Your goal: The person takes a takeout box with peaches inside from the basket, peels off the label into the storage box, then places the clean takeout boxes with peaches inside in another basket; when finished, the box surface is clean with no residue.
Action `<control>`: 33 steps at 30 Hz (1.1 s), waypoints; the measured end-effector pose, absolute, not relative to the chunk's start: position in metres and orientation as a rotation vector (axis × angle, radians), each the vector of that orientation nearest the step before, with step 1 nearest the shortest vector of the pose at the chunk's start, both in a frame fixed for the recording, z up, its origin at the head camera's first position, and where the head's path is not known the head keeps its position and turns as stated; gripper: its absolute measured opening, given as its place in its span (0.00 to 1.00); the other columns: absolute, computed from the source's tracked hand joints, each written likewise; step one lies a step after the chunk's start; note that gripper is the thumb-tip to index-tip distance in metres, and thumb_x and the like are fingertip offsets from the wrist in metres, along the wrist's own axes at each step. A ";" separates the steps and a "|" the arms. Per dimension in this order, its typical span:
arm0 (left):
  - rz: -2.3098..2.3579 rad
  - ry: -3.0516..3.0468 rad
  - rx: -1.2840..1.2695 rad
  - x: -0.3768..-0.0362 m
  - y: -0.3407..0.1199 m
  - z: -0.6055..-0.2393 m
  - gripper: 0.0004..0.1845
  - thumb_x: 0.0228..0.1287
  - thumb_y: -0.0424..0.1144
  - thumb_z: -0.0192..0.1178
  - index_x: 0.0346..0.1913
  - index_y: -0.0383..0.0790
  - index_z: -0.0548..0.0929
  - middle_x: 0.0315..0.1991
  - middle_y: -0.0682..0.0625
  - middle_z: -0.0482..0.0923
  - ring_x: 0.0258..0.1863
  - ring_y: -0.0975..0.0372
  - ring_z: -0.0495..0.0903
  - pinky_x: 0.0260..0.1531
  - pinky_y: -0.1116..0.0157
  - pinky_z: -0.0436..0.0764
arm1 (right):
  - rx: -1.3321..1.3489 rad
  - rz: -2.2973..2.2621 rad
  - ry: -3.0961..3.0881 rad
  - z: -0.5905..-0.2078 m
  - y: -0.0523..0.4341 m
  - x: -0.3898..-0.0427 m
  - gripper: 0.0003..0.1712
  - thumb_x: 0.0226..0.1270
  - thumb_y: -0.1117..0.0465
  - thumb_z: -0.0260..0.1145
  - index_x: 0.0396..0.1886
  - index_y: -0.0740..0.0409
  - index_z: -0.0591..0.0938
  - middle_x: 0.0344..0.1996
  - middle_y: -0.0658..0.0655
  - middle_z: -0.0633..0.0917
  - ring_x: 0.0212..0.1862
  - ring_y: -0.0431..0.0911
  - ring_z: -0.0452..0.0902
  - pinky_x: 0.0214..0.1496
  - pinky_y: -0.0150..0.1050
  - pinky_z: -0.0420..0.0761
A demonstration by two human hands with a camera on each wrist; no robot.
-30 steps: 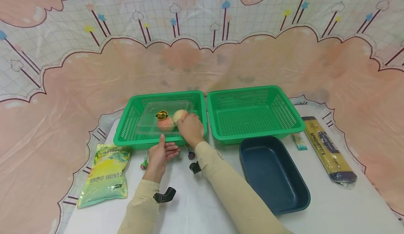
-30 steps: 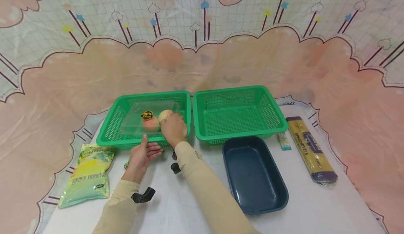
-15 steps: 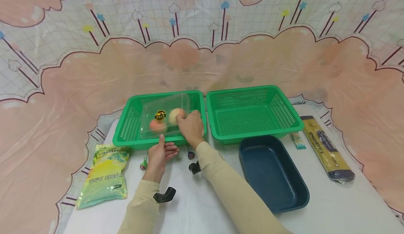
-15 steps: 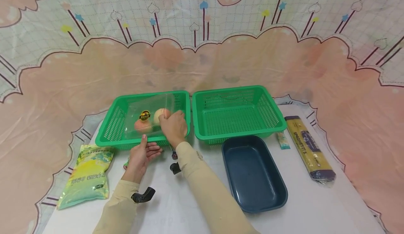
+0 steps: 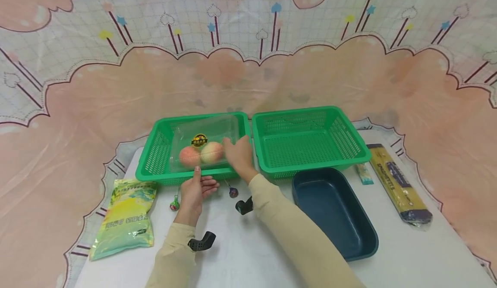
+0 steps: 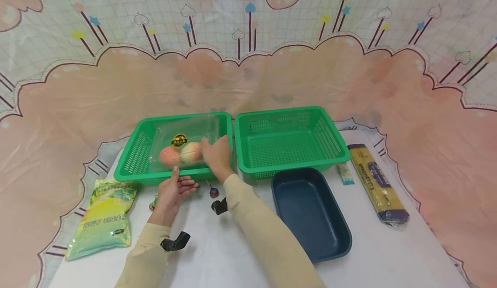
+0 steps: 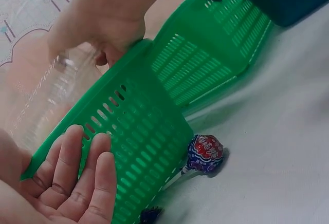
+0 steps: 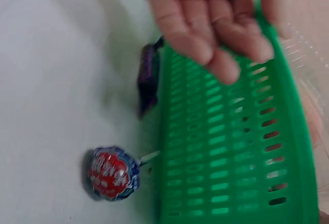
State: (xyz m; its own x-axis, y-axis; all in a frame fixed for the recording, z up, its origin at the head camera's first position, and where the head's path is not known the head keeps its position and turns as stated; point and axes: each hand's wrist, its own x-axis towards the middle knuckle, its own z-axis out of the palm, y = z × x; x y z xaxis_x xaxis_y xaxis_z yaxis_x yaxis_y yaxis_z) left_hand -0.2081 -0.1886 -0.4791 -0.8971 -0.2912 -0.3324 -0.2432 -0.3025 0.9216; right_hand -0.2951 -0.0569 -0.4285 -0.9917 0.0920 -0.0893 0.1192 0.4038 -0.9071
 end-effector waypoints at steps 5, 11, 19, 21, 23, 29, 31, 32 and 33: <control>-2.416 -1.856 0.700 -0.207 -0.189 -0.478 0.31 0.85 0.55 0.43 0.42 0.29 0.82 0.22 0.53 0.86 0.26 0.64 0.90 0.35 0.67 0.90 | 0.208 -1.726 2.631 -0.419 -0.047 -0.291 0.32 0.78 0.44 0.57 0.63 0.69 0.71 0.48 0.66 0.82 0.49 0.57 0.80 0.50 0.52 0.82; -2.382 -1.881 0.713 -0.207 -0.189 -0.476 0.32 0.85 0.57 0.42 0.45 0.28 0.81 0.23 0.54 0.86 0.27 0.64 0.90 0.36 0.67 0.90 | 0.205 -1.814 2.629 -0.415 -0.034 -0.289 0.20 0.74 0.47 0.60 0.44 0.60 0.71 0.31 0.55 0.74 0.31 0.47 0.69 0.30 0.40 0.70; -2.381 -1.904 0.704 -0.206 -0.187 -0.474 0.33 0.85 0.57 0.42 0.49 0.25 0.81 0.23 0.54 0.86 0.28 0.64 0.90 0.38 0.66 0.90 | 0.234 -1.924 2.566 -0.414 -0.017 -0.288 0.16 0.74 0.50 0.61 0.32 0.52 0.66 0.22 0.51 0.74 0.24 0.45 0.69 0.26 0.38 0.66; -2.375 -1.912 0.695 -0.205 -0.188 -0.473 0.33 0.85 0.57 0.42 0.49 0.25 0.81 0.24 0.54 0.86 0.28 0.65 0.90 0.38 0.66 0.90 | 0.219 -1.960 2.549 -0.410 -0.015 -0.287 0.16 0.74 0.51 0.61 0.32 0.51 0.65 0.22 0.51 0.75 0.24 0.45 0.72 0.26 0.37 0.67; -2.372 -1.919 0.687 -0.204 -0.189 -0.472 0.34 0.85 0.58 0.42 0.49 0.25 0.80 0.24 0.54 0.86 0.28 0.65 0.90 0.38 0.66 0.90 | 0.207 -1.996 2.533 -0.406 -0.013 -0.287 0.16 0.74 0.52 0.61 0.31 0.51 0.65 0.22 0.51 0.75 0.25 0.46 0.77 0.25 0.36 0.68; -2.366 -1.912 0.689 -0.205 -0.191 -0.474 0.35 0.84 0.58 0.42 0.49 0.24 0.80 0.23 0.54 0.86 0.27 0.65 0.90 0.37 0.67 0.90 | 0.108 -2.109 2.464 -0.400 -0.002 -0.280 0.17 0.73 0.53 0.60 0.27 0.50 0.64 0.23 0.50 0.69 0.25 0.45 0.78 0.25 0.34 0.67; -2.365 -1.912 0.698 -0.205 -0.191 -0.476 0.34 0.85 0.57 0.42 0.48 0.24 0.80 0.23 0.53 0.86 0.27 0.65 0.90 0.36 0.67 0.90 | 0.066 -2.128 2.449 -0.401 0.005 -0.276 0.18 0.74 0.54 0.59 0.26 0.51 0.63 0.22 0.50 0.67 0.23 0.42 0.72 0.25 0.34 0.66; -2.364 -1.916 0.701 -0.205 -0.191 -0.477 0.34 0.85 0.57 0.42 0.47 0.24 0.81 0.23 0.53 0.86 0.27 0.65 0.90 0.35 0.67 0.90 | 0.053 -2.144 2.433 -0.402 0.009 -0.274 0.18 0.75 0.55 0.58 0.26 0.51 0.63 0.22 0.51 0.68 0.22 0.42 0.71 0.25 0.33 0.66; -2.362 -1.921 0.701 -0.205 -0.191 -0.477 0.33 0.86 0.56 0.42 0.47 0.24 0.81 0.23 0.53 0.86 0.26 0.65 0.89 0.35 0.68 0.90 | 0.043 -2.163 2.414 -0.402 0.012 -0.271 0.18 0.75 0.55 0.58 0.26 0.52 0.63 0.23 0.52 0.69 0.22 0.41 0.72 0.25 0.33 0.68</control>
State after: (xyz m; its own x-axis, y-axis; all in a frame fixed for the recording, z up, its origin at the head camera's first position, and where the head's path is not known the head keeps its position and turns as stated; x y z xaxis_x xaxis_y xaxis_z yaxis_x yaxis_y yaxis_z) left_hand -0.2048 -0.1908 -0.4774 -0.8992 -0.2886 -0.3288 -0.2631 -0.2437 0.9335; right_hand -0.2712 0.0123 -0.4017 -0.9947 0.0862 0.0564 -0.0466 0.1113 -0.9927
